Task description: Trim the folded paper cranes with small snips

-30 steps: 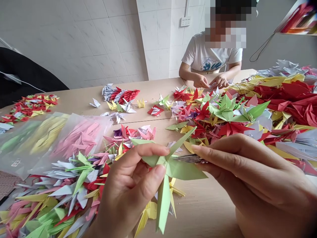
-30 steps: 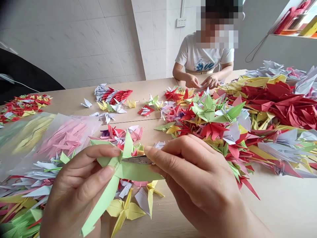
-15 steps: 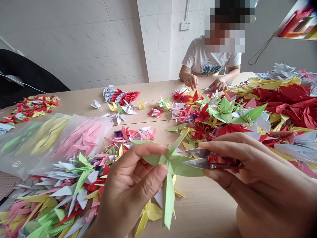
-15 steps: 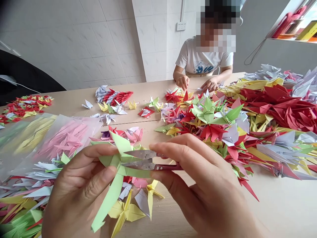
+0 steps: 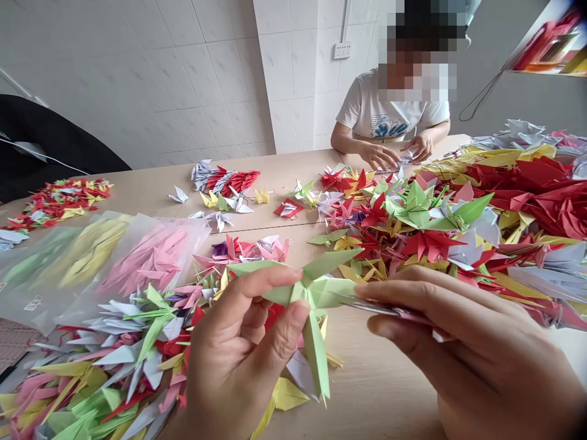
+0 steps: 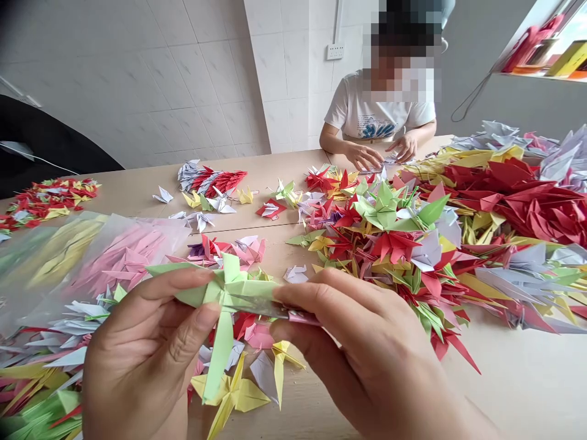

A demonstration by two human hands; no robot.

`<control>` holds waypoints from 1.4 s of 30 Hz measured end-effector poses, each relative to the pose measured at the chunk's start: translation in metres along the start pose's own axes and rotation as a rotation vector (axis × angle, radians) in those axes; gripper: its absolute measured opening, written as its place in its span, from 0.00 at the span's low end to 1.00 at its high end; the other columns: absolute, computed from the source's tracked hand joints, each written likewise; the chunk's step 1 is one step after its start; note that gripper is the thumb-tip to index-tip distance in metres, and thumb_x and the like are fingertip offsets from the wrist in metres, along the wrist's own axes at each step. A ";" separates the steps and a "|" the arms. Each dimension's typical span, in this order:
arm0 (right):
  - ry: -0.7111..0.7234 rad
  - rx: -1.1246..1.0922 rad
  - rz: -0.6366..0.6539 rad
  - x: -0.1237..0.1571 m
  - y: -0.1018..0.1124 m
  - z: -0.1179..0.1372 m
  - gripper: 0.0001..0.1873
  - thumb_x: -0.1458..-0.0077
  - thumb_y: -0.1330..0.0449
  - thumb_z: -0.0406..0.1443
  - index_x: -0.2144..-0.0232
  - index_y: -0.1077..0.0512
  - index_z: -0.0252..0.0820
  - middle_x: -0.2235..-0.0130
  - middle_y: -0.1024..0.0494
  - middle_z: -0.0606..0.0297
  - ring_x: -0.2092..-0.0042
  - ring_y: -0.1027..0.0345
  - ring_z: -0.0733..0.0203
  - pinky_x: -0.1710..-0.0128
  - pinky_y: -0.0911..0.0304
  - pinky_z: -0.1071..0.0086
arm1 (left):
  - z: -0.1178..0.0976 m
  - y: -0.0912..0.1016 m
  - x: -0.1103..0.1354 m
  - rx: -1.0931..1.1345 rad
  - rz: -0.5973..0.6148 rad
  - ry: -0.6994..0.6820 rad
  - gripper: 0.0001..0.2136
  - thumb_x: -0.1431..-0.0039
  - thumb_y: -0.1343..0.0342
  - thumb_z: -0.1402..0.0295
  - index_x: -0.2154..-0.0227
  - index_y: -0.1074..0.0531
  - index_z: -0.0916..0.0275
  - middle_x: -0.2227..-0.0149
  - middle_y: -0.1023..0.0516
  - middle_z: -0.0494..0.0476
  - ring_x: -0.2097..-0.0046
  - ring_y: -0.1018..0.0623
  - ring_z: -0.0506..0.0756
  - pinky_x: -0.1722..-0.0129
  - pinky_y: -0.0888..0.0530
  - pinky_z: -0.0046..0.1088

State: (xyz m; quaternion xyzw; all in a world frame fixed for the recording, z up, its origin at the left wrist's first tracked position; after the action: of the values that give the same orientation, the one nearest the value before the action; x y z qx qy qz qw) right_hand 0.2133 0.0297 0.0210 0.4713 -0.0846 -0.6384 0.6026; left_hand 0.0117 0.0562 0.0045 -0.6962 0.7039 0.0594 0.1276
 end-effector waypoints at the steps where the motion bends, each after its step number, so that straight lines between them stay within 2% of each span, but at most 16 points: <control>1: -0.011 0.001 -0.007 -0.002 -0.001 0.000 0.11 0.36 0.38 0.39 0.52 0.27 0.57 0.59 0.20 0.73 0.61 0.25 0.65 0.60 0.32 0.75 | -0.001 -0.001 0.000 0.022 -0.009 0.019 0.11 0.41 0.34 0.71 0.59 0.19 0.46 0.65 0.18 0.46 0.72 0.21 0.46 0.71 0.23 0.12; 3: -0.013 -0.027 -0.010 -0.006 -0.002 0.002 0.12 0.38 0.37 0.35 0.53 0.28 0.55 0.62 0.20 0.74 0.65 0.26 0.67 0.65 0.33 0.76 | -0.002 -0.002 0.000 0.076 -0.004 0.087 0.08 0.43 0.33 0.68 0.61 0.18 0.48 0.68 0.18 0.48 0.72 0.22 0.47 0.72 0.24 0.14; 6: 0.014 -0.138 0.062 -0.012 -0.005 0.004 0.11 0.41 0.39 0.30 0.58 0.26 0.51 0.69 0.24 0.74 0.71 0.30 0.69 0.72 0.36 0.78 | -0.002 -0.004 0.001 0.152 0.046 0.237 0.06 0.45 0.31 0.65 0.63 0.17 0.49 0.74 0.21 0.50 0.74 0.25 0.49 0.75 0.25 0.18; 10: 0.004 -0.412 0.142 -0.018 -0.010 0.004 0.03 0.43 0.35 0.31 0.68 0.25 0.45 0.76 0.26 0.73 0.76 0.35 0.70 0.77 0.39 0.79 | -0.001 -0.009 0.000 0.266 0.108 0.371 0.06 0.50 0.28 0.65 0.67 0.16 0.51 0.71 0.19 0.52 0.70 0.22 0.51 0.71 0.23 0.21; 14: -0.136 -0.747 0.176 -0.020 -0.020 -0.001 0.07 0.44 0.33 0.32 0.74 0.23 0.44 0.76 0.25 0.72 0.77 0.36 0.70 0.77 0.38 0.80 | 0.004 -0.012 -0.003 0.440 0.215 0.400 0.06 0.48 0.29 0.69 0.67 0.15 0.51 0.71 0.17 0.51 0.69 0.20 0.50 0.69 0.22 0.20; 17: -0.252 -0.932 0.201 -0.021 -0.027 -0.004 0.10 0.45 0.32 0.38 0.76 0.23 0.43 0.78 0.28 0.70 0.78 0.39 0.68 0.80 0.41 0.77 | 0.008 -0.011 -0.004 0.511 0.234 0.439 0.07 0.50 0.28 0.70 0.68 0.15 0.51 0.69 0.16 0.49 0.68 0.18 0.51 0.68 0.20 0.21; 23: -0.368 -1.143 0.321 -0.023 -0.033 -0.006 0.11 0.47 0.31 0.38 0.77 0.25 0.40 0.78 0.32 0.70 0.76 0.45 0.69 0.79 0.47 0.74 | 0.008 -0.011 -0.006 0.515 0.276 0.453 0.07 0.50 0.28 0.69 0.68 0.15 0.50 0.69 0.16 0.48 0.69 0.19 0.49 0.69 0.21 0.19; 26: -0.384 -1.215 0.350 -0.024 -0.035 -0.006 0.11 0.47 0.31 0.37 0.77 0.25 0.38 0.78 0.34 0.71 0.76 0.46 0.70 0.78 0.49 0.75 | 0.006 -0.012 -0.005 0.509 0.282 0.442 0.07 0.48 0.28 0.69 0.67 0.15 0.50 0.69 0.15 0.50 0.68 0.18 0.52 0.67 0.21 0.23; 29: -0.350 -1.242 0.385 -0.026 -0.036 -0.006 0.10 0.48 0.30 0.35 0.77 0.25 0.37 0.77 0.34 0.71 0.76 0.46 0.70 0.78 0.49 0.74 | 0.004 -0.012 -0.003 0.491 0.236 0.418 0.06 0.47 0.29 0.69 0.67 0.15 0.49 0.69 0.15 0.50 0.67 0.17 0.53 0.65 0.20 0.25; 32: -0.335 -1.172 0.381 -0.027 -0.035 -0.007 0.09 0.47 0.30 0.35 0.75 0.25 0.38 0.77 0.35 0.72 0.76 0.46 0.70 0.78 0.49 0.75 | 0.004 -0.009 -0.003 0.417 0.145 0.364 0.05 0.47 0.30 0.67 0.67 0.16 0.50 0.71 0.16 0.50 0.71 0.20 0.50 0.71 0.23 0.21; 35: -0.295 -1.010 0.360 -0.026 -0.033 -0.009 0.09 0.43 0.33 0.36 0.73 0.24 0.39 0.78 0.35 0.73 0.76 0.48 0.70 0.78 0.50 0.75 | 0.006 -0.005 -0.006 0.292 0.070 0.259 0.04 0.47 0.29 0.66 0.67 0.15 0.50 0.71 0.17 0.50 0.71 0.22 0.49 0.72 0.24 0.19; 37: -0.250 -0.886 0.342 -0.023 -0.034 -0.010 0.14 0.40 0.36 0.41 0.74 0.26 0.38 0.78 0.35 0.72 0.76 0.47 0.70 0.78 0.49 0.74 | 0.009 -0.003 -0.012 0.242 0.002 0.209 0.05 0.50 0.28 0.66 0.69 0.15 0.52 0.72 0.17 0.50 0.71 0.23 0.48 0.72 0.25 0.18; 42: -0.276 -0.637 0.263 -0.008 -0.032 -0.027 0.21 0.41 0.37 0.47 0.77 0.30 0.38 0.77 0.37 0.72 0.76 0.47 0.69 0.77 0.50 0.73 | 0.025 -0.003 -0.032 0.259 -0.065 0.200 0.11 0.59 0.24 0.67 0.71 0.17 0.57 0.71 0.19 0.49 0.69 0.24 0.47 0.68 0.26 0.16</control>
State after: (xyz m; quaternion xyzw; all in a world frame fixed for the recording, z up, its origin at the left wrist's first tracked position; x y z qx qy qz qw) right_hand 0.2095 0.0570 -0.0114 0.1548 -0.0216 -0.6074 0.7789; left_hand 0.0175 0.0939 -0.0107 -0.6986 0.6921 -0.1056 0.1474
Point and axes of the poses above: each hand's wrist, its own x-axis away from the middle knuckle, its own y-axis out of the back of the hand, z = x × y, the point moved 3 cm from there along -x, towards the middle knuckle
